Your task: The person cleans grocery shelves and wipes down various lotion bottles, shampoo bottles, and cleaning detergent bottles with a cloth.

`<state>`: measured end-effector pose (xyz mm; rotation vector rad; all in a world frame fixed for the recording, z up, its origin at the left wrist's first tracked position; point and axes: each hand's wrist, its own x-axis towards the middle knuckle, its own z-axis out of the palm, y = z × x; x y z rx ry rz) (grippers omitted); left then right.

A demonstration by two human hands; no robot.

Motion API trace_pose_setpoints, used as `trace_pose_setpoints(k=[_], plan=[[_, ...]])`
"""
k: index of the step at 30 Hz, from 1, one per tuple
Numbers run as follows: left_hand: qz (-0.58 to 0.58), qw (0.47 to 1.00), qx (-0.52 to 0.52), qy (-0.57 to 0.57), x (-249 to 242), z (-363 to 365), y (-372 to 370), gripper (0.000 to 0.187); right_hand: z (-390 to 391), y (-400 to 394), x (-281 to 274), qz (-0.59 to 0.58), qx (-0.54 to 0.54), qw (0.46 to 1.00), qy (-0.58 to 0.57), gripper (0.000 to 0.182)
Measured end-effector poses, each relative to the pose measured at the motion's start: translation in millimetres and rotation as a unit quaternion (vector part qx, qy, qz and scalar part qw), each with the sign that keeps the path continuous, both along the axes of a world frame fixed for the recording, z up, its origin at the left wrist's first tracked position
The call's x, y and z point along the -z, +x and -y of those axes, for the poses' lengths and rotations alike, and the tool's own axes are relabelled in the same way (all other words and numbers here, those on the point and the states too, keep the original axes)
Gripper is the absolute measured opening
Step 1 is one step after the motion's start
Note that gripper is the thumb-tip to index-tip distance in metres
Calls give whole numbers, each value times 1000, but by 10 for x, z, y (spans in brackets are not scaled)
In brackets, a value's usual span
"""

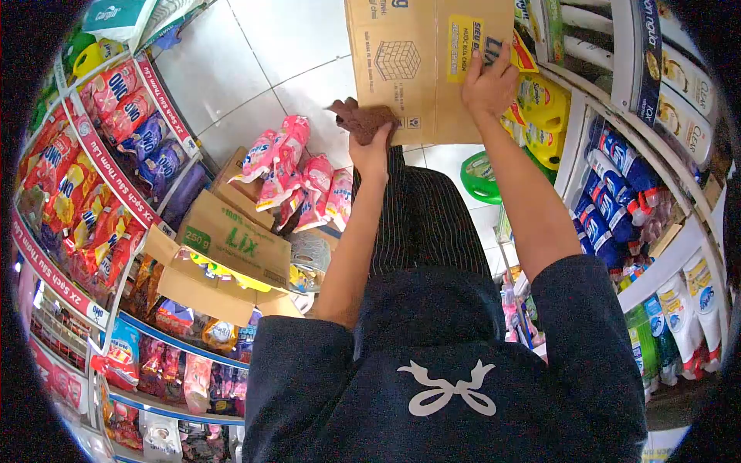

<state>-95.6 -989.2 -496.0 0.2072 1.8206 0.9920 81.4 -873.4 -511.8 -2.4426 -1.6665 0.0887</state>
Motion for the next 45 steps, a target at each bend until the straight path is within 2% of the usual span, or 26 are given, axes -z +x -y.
trace_pose_setpoints(k=[4,7,9,11,13,15,16,19,20,22,24,25,27,29,30,32,34,35,37,39,40,41,42,43,44,45], plan=[[67,977,-201,20,74,5,296,40,10,-5,-47,-9,-3,1000,-2,64],[157,922,-352,-22,59,-8,687,39,23,3,-1,-2,11,1000,-4,59],[256,913,-297,-114,-28,13,1004,40,19,-2,-27,-7,7,1000,-2,59],[310,898,-297,-92,137,111,1484,38,0,-1,-40,-8,1,1000,4,59],[342,882,-303,-118,79,106,1893,33,2,3,-48,-7,-5,1000,12,59],[294,932,-180,-113,210,261,2047,28,15,42,55,3,-11,1000,22,60],[224,969,-52,-91,504,557,2059,25,29,61,87,7,-14,1000,27,60],[222,969,-66,-89,114,422,1571,26,19,52,44,2,-2,1000,6,65],[203,961,-176,-64,-62,312,1440,31,8,52,47,11,-6,1000,17,65],[75,993,-72,-62,-270,174,840,31,20,61,85,29,-11,999,38,64],[-44,991,-94,-90,-198,159,391,23,31,103,89,11,-21,999,42,64],[-5,996,-79,-36,-262,110,256,26,10,97,109,1,-26,999,48,64],[-76,992,-14,-102,-329,43,263,31,12,71,118,17,-8,999,26,65],[-163,984,-18,-70,-264,101,436,33,30,71,87,14,9,1000,2,64],[-205,977,-23,-52,-208,91,505,35,26,62,57,1,14,1000,-11,63],[-377,924,-51,-35,-90,58,512,37,30,60,13,-15,17,999,-22,62],[-428,901,-69,29,-174,-122,361,37,22,64,-23,-21,14,1000,-17,62],[-394,912,-74,85,-350,-399,183,37,5,69,-13,-14,17,1000,-13,62],[-388,916,-16,101,-533,-1005,-39,32,34,40,2,-6,22,1000,-11,62],[-354,914,101,169,-412,-1603,-251,26,51,24,-23,-16,27,999,-26,62],[-290,903,154,278,-255,-1914,-293,22,31,30,-32,-19,29,999,-29,62],[-282,884,249,279,-243,-2197,-246,24,23,30,-50,-26,30,999,-28,62],[-287,843,323,321,-39,-2465,-253,27,18,35,-72,-32,30,999,-27,63],[-456,727,351,375,114,-2709,-222,29,4,52,-78,-36,29,999,-26,63],[-511,683,369,368,229,-2912,-249,32,-5,65,-58,-32,29,999,-22,63],[-461,672,438,381,-220,-3021,-66,35,7,66,-31,-28,28,999,-19,64]])
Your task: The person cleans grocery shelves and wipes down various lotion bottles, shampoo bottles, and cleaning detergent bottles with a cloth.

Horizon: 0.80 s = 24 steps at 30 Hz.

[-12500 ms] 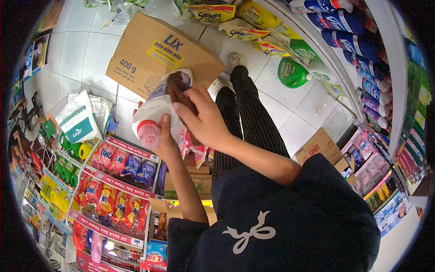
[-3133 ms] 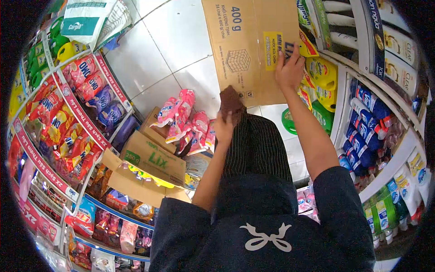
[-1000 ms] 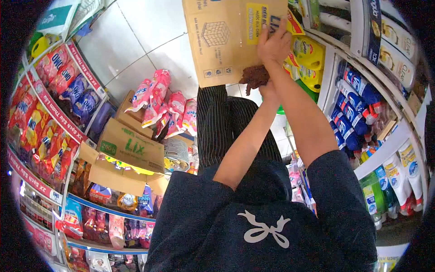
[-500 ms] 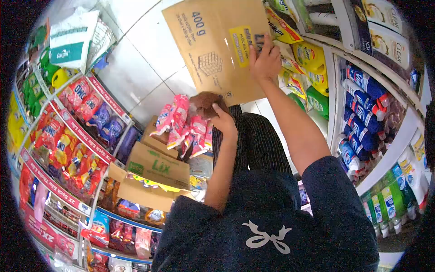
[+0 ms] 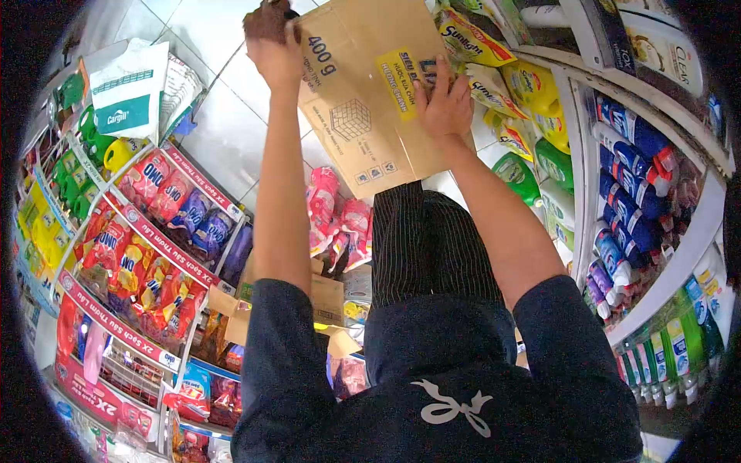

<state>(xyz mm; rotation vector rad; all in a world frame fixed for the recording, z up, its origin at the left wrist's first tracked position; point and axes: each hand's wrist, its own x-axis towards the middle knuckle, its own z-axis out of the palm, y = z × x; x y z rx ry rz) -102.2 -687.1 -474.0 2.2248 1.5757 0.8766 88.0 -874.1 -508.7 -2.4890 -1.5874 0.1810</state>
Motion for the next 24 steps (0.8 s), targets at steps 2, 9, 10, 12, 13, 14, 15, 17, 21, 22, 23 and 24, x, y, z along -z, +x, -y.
trace_pose_setpoints(k=[2,9,10,12,13,14,15,17,21,22,23,24], plan=[[-138,968,20,-206,23,-144,166,35,24,-15,22,-4,3,1000,-2,64],[-104,987,85,-90,114,-37,1393,45,15,-4,67,-10,0,1000,-2,65],[-123,984,130,-14,243,-35,1436,48,12,-7,75,-4,0,1000,4,65],[-161,969,182,-36,251,21,1463,51,0,-15,48,-13,5,1000,-18,65],[-181,960,208,-47,251,56,1452,53,-1,-21,23,-18,9,999,-29,65],[-123,966,229,-16,252,123,1405,46,-3,-21,1,-30,10,999,-38,65],[-65,967,247,16,265,240,1326,39,-15,-15,-21,-41,11,998,-46,65],[-26,964,265,14,302,595,1124,32,12,-2,6,-36,1,998,-46,65],[-30,964,224,-139,151,1554,454,35,44,4,117,1,-14,1000,-23,65],[-56,962,204,-170,121,1827,307,35,36,-2,93,5,-11,1000,-21,65],[-46,963,173,-201,48,2091,205,35,28,-7,64,11,-16,1000,-5,64],[-36,962,141,-233,-26,2337,121,35,17,-15,34,18,-21,1000,12,63]])
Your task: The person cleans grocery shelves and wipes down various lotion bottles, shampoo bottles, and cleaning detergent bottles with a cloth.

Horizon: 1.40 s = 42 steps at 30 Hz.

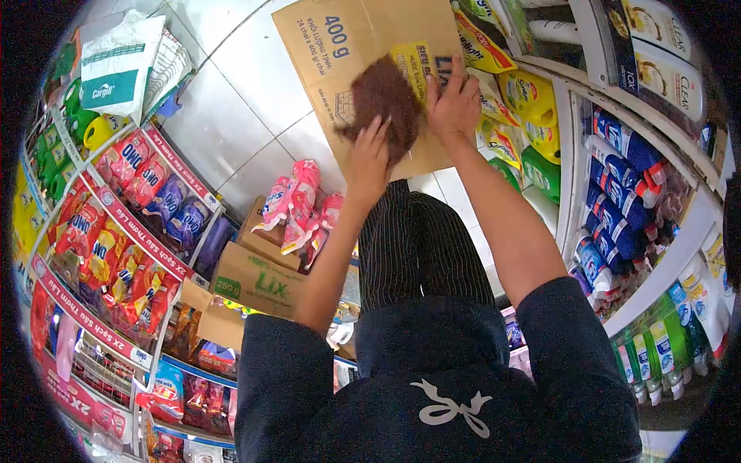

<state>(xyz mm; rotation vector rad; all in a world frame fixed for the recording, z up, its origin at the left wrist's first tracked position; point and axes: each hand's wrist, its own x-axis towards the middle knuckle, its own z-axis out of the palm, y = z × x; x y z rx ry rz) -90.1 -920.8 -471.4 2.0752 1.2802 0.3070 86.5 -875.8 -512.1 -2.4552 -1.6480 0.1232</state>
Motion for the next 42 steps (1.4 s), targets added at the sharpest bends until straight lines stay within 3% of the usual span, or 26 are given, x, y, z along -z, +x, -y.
trace_pose_setpoints(k=[3,7,9,12,14,16,19,21,23,28,29,31,32,33,35,36,37,38,40,42], plan=[[-34,997,4,-73,-143,577,-127,35,10,-9,-20,-2,-1,1000,-9,63],[-121,993,8,-1,-63,541,-85,45,5,-5,3,-19,8,1000,-10,64],[-205,977,2,64,5,41,-37,49,16,3,-7,-13,4,1000,-14,64],[-81,979,-119,146,42,-858,21,57,27,-22,-31,-22,10,999,-21,64],[-222,938,-91,251,138,-1407,29,56,2,-32,-49,-37,11,999,-18,63],[-193,958,-95,189,222,-1786,84,57,8,-20,-60,-56,13,998,-12,62],[-164,971,-105,140,272,-1700,154,58,20,-28,-28,-39,23,999,0,58],[-264,949,-37,168,180,-1224,197,61,15,-30,-159,-68,21,996,-54,54],[-67,982,-32,174,222,-557,222,57,26,-29,-210,-83,18,994,-63,54],[-28,999,-33,11,-13,952,406,55,108,24,-264,-86,21,996,-28,62],[-34,999,-35,-7,-61,1178,418,54,137,129,-141,-182,15,982,-47,70],[56,982,-154,-89,-51,1655,496,43,475,354,-11,-301,-59,950,63,62],[23,966,-182,-180,40,1933,481,37,694,493,53,-355,-95,923,118,58],[-8,941,-205,-270,146,2218,461,32,1030,615,50,-403,-57,912,52,53],[-23,900,-276,-336,247,2711,501,30,1741,881,-128,-375,5,899,-225,44],[70,909,-302,-277,173,2904,614,27,2215,1091,67,-460,-78,861,-200,36],[182,899,-322,-234,325,3168,662,27,2636,1172,-50,-446,-6,869,-214,32],[109,883,-347,-297,-22,3189,821,29,3093,1305,8,-513,39,831,-212,30],[128,871,-383,-280,-200,3453,1071,34,3794,1619,-432,-480,5,858,-181,30],[128,865,-395,-283,-58,3765,1182,37,4426,1913,-729,-444,62,875,-183,34]])
